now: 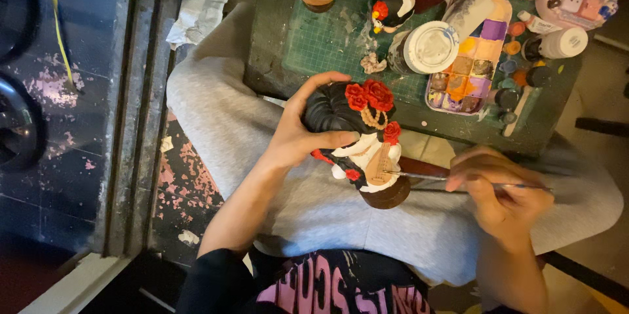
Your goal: The person sits on the floor and paints a decorative clay figurine. They first handle a small white bottle and dip a fine brush into a paint palette, then hold the figurine on their lap and paint its details with the brush, reloading paint from the palette as they work.
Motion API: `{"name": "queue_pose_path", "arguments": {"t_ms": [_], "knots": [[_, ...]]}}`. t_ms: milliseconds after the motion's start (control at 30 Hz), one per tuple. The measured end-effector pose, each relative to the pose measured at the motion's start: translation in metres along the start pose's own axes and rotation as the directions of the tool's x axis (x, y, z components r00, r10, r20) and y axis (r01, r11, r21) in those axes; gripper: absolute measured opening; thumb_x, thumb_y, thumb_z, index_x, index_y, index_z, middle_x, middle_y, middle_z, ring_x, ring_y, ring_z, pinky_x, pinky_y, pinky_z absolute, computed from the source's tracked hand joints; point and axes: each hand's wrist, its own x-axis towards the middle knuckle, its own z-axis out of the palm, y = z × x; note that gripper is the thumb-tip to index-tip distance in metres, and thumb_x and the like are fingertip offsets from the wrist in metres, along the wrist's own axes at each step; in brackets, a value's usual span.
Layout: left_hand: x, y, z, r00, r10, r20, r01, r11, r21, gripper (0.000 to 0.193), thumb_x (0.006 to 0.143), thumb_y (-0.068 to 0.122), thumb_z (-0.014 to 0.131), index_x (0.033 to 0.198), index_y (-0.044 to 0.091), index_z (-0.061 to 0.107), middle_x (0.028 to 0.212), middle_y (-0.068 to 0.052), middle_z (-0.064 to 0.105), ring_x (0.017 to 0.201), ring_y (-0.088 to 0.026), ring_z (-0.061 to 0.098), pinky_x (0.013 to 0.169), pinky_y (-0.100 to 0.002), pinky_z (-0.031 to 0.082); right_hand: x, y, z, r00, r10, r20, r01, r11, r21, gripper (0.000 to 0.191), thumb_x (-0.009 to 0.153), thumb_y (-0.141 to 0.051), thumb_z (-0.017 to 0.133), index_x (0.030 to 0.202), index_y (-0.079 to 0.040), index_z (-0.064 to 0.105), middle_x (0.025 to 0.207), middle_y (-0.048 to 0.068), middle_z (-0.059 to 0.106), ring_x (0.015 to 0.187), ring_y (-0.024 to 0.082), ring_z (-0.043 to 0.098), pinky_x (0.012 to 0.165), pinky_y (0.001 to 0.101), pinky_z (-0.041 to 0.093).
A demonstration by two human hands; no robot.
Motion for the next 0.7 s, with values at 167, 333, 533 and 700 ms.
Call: {"name": "queue_pose_path", "arguments": {"t_ms": [167,333,533,700], "knots": [[0.0000,-0.0010,0.0001,1.000,0.000,-0.006,0.000,1.000,0.001,0.079,0.073,0.002,0.090,0.143,0.002,0.055,0.131,-0.007,0.064,0.121,-0.015,0.062,0.110,-0.030,0.050,-0.0018,-0.0024,-0.0001,0.993,0.095,-0.069,-0.099,0.993,-0.056,0.018,0.110,-0.009,0.063,0.100,0.006,0.066,0.083,0.013,0.069,0.079,0.022,0.066,0.074,0.0334,0.056],[-0.0006,-0.0013,-0.0004,1.000,0.007,-0.006,-0.007,1.000,0.008,0.078,0.074,0.002,0.090,0.143,0.002,0.054,0.131,-0.007,0.064,0.121,-0.015,0.062,0.110,-0.030,0.050,-0.0007,0.0000,-0.0007,0.999,0.038,-0.035,-0.040,0.998,-0.051,0.018,0.111,-0.010,0.064,0.099,0.003,0.066,0.083,0.012,0.070,0.079,0.021,0.068,0.077,0.0343,0.059],[-0.0002,0.0002,-0.0003,1.000,0.006,0.000,-0.006,1.000,0.015,0.078,0.074,0.002,0.090,0.143,0.002,0.054,0.131,-0.008,0.065,0.121,-0.015,0.062,0.110,-0.030,0.050,-0.0010,-0.0015,-0.0002,0.995,0.073,-0.067,-0.078,0.994,-0.071,0.019,0.110,-0.011,0.064,0.100,0.005,0.067,0.083,0.012,0.070,0.079,0.021,0.068,0.074,0.0329,0.057],[-0.0001,0.0012,0.0009,1.000,0.000,-0.002,0.000,1.000,-0.003,0.077,0.074,0.002,0.089,0.143,0.002,0.054,0.130,-0.007,0.065,0.120,-0.015,0.063,0.109,-0.030,0.051,0.0004,-0.0011,-0.0007,0.995,0.060,-0.077,-0.071,0.985,-0.155,0.020,0.111,-0.011,0.063,0.099,0.005,0.068,0.084,0.013,0.070,0.080,0.023,0.068,0.073,0.0318,0.056]]}}
